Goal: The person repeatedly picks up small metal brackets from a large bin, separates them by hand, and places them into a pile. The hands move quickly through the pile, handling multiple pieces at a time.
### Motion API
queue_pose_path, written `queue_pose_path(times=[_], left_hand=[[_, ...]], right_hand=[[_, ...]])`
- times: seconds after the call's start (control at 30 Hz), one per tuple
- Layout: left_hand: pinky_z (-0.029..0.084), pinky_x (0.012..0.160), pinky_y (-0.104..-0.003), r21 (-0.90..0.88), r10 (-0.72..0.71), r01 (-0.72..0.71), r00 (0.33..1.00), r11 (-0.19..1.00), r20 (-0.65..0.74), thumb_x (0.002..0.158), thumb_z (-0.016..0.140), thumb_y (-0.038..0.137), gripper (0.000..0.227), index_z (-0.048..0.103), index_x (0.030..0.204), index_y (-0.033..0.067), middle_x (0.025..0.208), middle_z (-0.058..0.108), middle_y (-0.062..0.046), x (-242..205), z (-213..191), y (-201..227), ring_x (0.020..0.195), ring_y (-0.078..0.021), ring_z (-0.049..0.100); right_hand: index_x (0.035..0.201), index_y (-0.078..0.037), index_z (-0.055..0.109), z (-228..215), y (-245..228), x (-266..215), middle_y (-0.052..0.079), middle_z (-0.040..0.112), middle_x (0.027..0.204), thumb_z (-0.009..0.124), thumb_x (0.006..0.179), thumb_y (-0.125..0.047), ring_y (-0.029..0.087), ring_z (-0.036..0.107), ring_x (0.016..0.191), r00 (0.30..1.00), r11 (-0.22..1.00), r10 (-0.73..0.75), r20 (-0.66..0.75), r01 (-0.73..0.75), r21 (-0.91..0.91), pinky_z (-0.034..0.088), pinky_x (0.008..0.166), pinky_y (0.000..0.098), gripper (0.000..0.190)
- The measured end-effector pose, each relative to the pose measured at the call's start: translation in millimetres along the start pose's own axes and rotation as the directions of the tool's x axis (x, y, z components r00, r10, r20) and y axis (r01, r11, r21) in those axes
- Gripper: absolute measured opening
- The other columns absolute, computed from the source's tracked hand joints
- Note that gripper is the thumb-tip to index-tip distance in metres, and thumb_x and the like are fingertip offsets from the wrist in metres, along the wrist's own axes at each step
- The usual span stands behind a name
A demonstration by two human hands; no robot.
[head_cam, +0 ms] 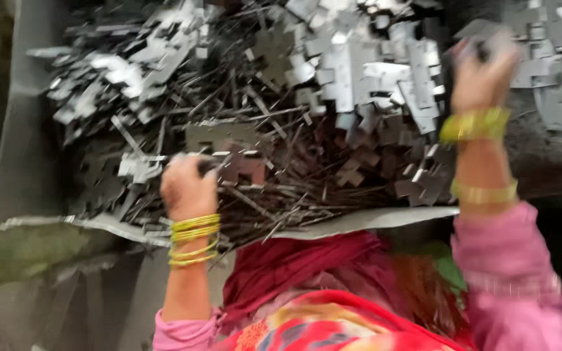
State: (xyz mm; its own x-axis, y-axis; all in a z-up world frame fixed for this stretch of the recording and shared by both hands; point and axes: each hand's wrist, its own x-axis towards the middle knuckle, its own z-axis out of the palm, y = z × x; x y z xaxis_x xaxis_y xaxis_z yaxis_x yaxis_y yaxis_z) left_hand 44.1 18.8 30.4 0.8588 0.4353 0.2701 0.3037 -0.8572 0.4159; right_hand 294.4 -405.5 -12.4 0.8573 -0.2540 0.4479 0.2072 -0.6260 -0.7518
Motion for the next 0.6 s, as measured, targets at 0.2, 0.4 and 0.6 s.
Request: queue_pose_path(times=[0.2, 0.4, 0.6], left_hand=[[0.054, 0.093, -0.037, -0.391, 0.468, -0.471, 0.877, 0.790, -0.109, 0.082, 0.071, -0.006, 0.028, 0.076, 0.105, 0.0094, 0.112, 0.072, -0.008, -51.0, -47.2, 64.9, 0.103, -0.0290, 0.067], [0.051, 0.102, -0.041, -0.507, 0.534, -0.497, 0.841, 0.704, -0.084, 0.084, 0.072, -0.003, 0.031, 0.074, 0.114, 0.0050, 0.121, 0.067, -0.012, -80.4, -61.6, 81.6, 0.117, -0.0333, 0.062], [0.053, 0.101, -0.040, -0.534, 0.304, -0.351, 0.936, 0.769, -0.178, 0.093, 0.073, 0.006, 0.020, 0.073, 0.113, 0.0089, 0.119, 0.071, -0.009, -96.0, -44.2, 54.5, 0.115, -0.0289, 0.066]], right_hand=[[0.135, 0.009, 0.056, 2.3, -110.6, -196.3, 0.024, 0.071, 0.120, 0.035, 0.094, -0.067, 0.034, 0.073, 0.107, 0.162, 0.162, -0.044, 0.986, -0.972, 0.167, 0.062, 0.090, 0.0457, 0.089], [0.157, 0.005, 0.045, -9.0, -142.1, -228.9, 0.015, 0.065, 0.132, 0.059, 0.108, -0.020, 0.025, 0.065, 0.112, 0.336, 0.079, -0.236, 0.912, -0.928, 0.363, 0.055, 0.094, 0.0413, 0.057], [0.152, -0.001, 0.043, -14.8, -142.8, -227.4, 0.019, 0.059, 0.144, 0.058, 0.105, -0.016, 0.034, 0.063, 0.127, 0.562, -0.217, -0.165, 0.810, -0.822, 0.527, 0.052, 0.106, 0.0537, 0.051]])
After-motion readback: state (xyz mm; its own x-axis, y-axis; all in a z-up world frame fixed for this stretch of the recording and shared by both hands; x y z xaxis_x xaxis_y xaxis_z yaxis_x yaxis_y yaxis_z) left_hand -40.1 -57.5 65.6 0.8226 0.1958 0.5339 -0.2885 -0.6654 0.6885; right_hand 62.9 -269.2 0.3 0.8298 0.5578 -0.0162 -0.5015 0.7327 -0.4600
